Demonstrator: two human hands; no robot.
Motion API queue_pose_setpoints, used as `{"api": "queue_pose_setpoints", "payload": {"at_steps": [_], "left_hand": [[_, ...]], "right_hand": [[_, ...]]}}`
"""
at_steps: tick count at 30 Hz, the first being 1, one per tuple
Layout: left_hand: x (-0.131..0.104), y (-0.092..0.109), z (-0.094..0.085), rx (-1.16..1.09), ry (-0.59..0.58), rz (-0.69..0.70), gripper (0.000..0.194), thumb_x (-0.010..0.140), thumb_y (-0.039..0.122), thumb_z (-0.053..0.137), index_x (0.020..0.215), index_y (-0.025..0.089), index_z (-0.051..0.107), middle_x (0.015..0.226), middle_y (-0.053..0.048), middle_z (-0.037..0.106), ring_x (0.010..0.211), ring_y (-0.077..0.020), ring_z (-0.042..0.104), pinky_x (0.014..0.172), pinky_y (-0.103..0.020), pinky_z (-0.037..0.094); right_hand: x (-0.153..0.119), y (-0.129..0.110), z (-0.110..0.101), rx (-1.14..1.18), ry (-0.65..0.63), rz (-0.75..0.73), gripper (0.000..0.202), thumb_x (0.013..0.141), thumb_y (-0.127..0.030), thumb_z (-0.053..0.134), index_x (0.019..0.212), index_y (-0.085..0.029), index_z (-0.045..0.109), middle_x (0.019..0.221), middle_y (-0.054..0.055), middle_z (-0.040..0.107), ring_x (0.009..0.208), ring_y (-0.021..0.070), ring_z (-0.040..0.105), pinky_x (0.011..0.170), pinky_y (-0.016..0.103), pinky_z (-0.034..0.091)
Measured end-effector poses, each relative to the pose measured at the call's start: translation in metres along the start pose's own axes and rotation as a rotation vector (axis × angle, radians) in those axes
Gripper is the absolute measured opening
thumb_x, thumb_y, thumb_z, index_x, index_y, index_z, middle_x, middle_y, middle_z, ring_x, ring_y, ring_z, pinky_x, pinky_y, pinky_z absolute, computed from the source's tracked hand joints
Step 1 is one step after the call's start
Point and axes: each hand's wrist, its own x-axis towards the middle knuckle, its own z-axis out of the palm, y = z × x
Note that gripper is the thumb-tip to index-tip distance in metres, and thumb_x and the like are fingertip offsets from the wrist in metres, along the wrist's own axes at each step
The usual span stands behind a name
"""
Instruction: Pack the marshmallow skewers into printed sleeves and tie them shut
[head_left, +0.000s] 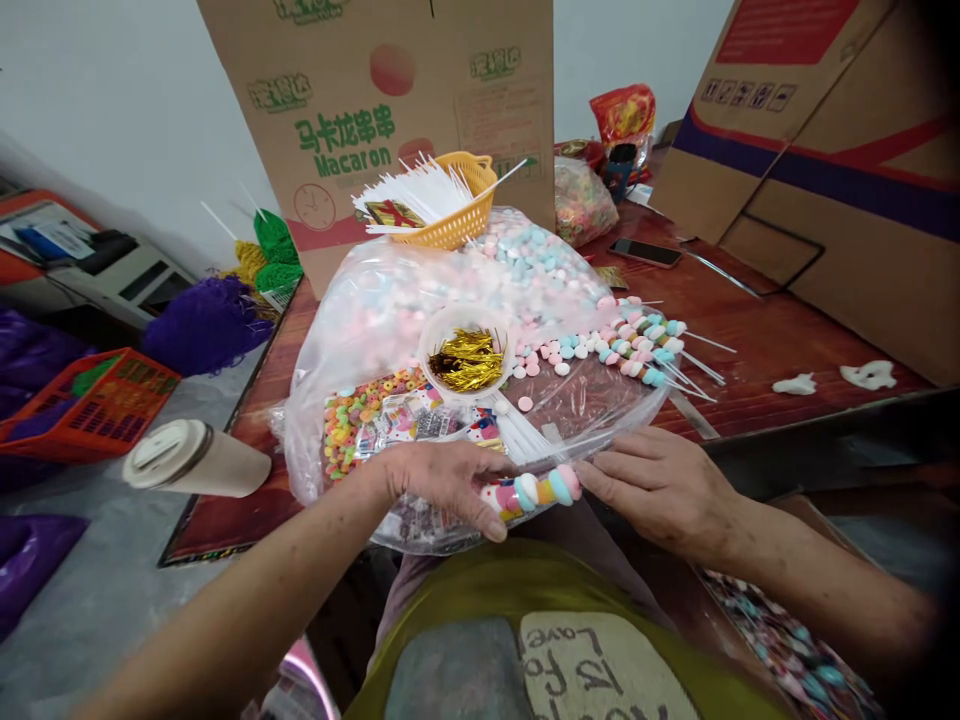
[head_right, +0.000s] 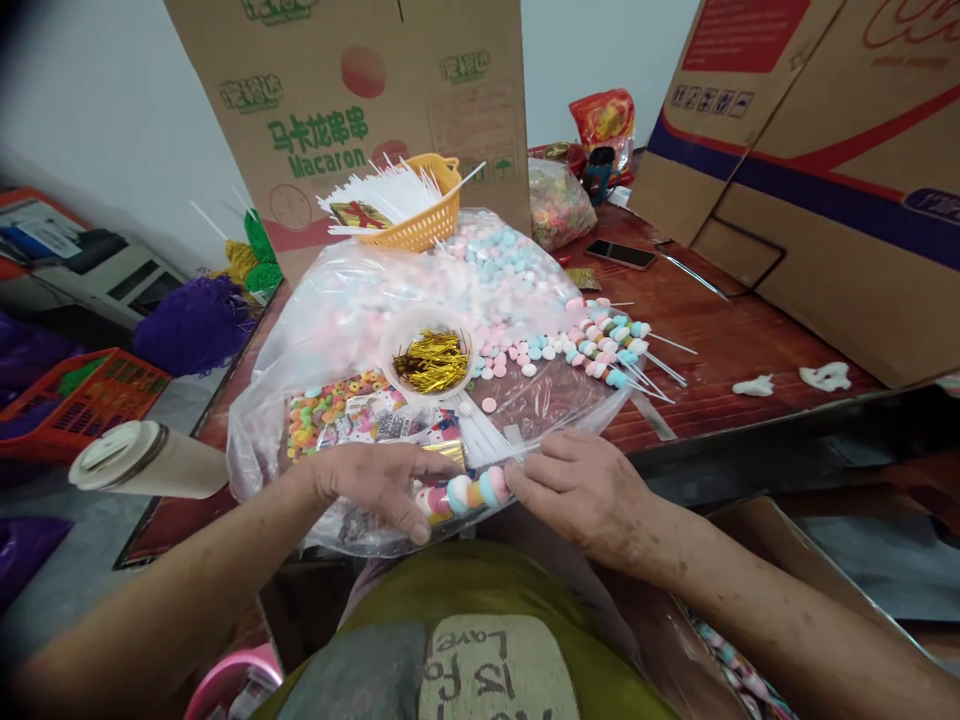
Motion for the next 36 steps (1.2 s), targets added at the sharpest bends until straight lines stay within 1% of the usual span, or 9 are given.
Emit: {"api": "queue_pose_setpoints", "payload": {"at_steps": [4, 6, 9, 12, 17, 20, 27, 32, 36], "left_hand": [[0.005, 0.001, -0.001, -0.16, -0.226, -0.087, 0.032, 0.064, 0.036, 0.072, 0.087, 0.017, 0.059, 0.072, 0.004, 0.058, 0.063, -0.0111, 0.051, 0.058, -0.023, 0.041], [0.009, 0.0, 0.007, -0.286, -0.256, -0.114, 0.031, 0.066, 0.036, 0.07, 0.086, 0.017, 0.057, 0.07, 0.003, 0.058, 0.06, -0.0114, 0.052, 0.056, -0.023, 0.041], [0.011, -0.003, 0.017, -0.229, -0.073, -0.131, 0.035, 0.063, 0.038, 0.071, 0.085, 0.018, 0.054, 0.072, 0.003, 0.058, 0.068, -0.0141, 0.055, 0.06, -0.024, 0.041], [0.009, -0.001, 0.02, 0.055, 0.157, -0.121, 0.036, 0.063, 0.038, 0.07, 0.088, 0.018, 0.053, 0.085, 0.001, 0.059, 0.079, -0.0158, 0.053, 0.069, -0.025, 0.041], [0.011, 0.009, 0.025, 0.368, 0.272, -0.203, 0.04, 0.066, 0.039, 0.068, 0.097, 0.019, 0.051, 0.092, -0.002, 0.059, 0.079, -0.0175, 0.053, 0.065, -0.025, 0.039], [0.013, 0.009, 0.025, 0.371, 0.276, -0.148, 0.045, 0.065, 0.04, 0.07, 0.1, 0.019, 0.052, 0.093, -0.002, 0.059, 0.082, -0.0185, 0.054, 0.066, -0.025, 0.039], [0.019, 0.009, 0.024, 0.241, 0.14, -0.011, 0.046, 0.062, 0.035, 0.073, 0.102, 0.02, 0.056, 0.087, 0.0, 0.06, 0.079, -0.0161, 0.055, 0.064, -0.022, 0.04], [0.032, 0.01, 0.035, 0.272, 0.085, -0.15, 0.045, 0.059, 0.061, 0.067, 0.074, 0.019, 0.062, 0.063, 0.002, 0.058, 0.06, -0.0148, 0.054, 0.051, -0.022, 0.035], [0.042, 0.011, 0.05, 0.47, 0.185, -0.261, 0.03, 0.072, 0.047, 0.057, 0.07, 0.017, 0.064, 0.068, -0.005, 0.065, 0.064, -0.0203, 0.059, 0.053, -0.026, 0.038]], "right_hand": [[0.0, -0.001, -0.008, -0.053, -0.004, -0.027, 0.017, 0.088, -0.012, 0.046, 0.104, -0.015, 0.052, 0.08, 0.005, 0.064, 0.07, 0.0147, 0.053, 0.065, 0.032, 0.038], [-0.001, 0.0, -0.01, -0.085, -0.026, -0.046, 0.018, 0.088, -0.012, 0.045, 0.104, -0.015, 0.052, 0.082, 0.006, 0.064, 0.072, 0.0149, 0.053, 0.065, 0.032, 0.038], [-0.006, 0.0, -0.011, -0.114, -0.083, -0.088, 0.018, 0.089, -0.011, 0.042, 0.103, -0.013, 0.053, 0.082, 0.006, 0.063, 0.07, 0.0145, 0.052, 0.062, 0.032, 0.037], [-0.01, -0.001, -0.007, -0.13, -0.153, -0.101, 0.017, 0.088, -0.01, 0.042, 0.101, -0.012, 0.053, 0.077, 0.005, 0.061, 0.064, 0.0136, 0.049, 0.058, 0.032, 0.034], [-0.008, -0.003, 0.001, -0.083, -0.168, -0.054, 0.018, 0.087, -0.01, 0.044, 0.102, -0.013, 0.053, 0.074, 0.002, 0.059, 0.062, 0.0126, 0.047, 0.057, 0.031, 0.031], [-0.003, -0.003, 0.0, -0.055, -0.146, -0.052, 0.017, 0.088, -0.01, 0.042, 0.102, -0.013, 0.052, 0.072, 0.002, 0.06, 0.061, 0.0126, 0.046, 0.057, 0.031, 0.031], [0.005, -0.011, 0.004, -0.029, -0.111, -0.114, 0.018, 0.089, -0.013, 0.04, 0.094, -0.012, 0.057, 0.068, 0.003, 0.058, 0.058, 0.0128, 0.044, 0.054, 0.031, 0.028], [0.01, -0.019, 0.015, -0.037, -0.173, -0.095, 0.02, 0.086, -0.012, 0.042, 0.089, -0.012, 0.061, 0.066, 0.002, 0.056, 0.058, 0.014, 0.044, 0.053, 0.032, 0.028], [0.012, -0.022, 0.023, -0.043, -0.172, -0.095, 0.019, 0.086, -0.012, 0.043, 0.086, -0.014, 0.062, 0.066, 0.002, 0.057, 0.058, 0.0143, 0.045, 0.052, 0.032, 0.027]]}}
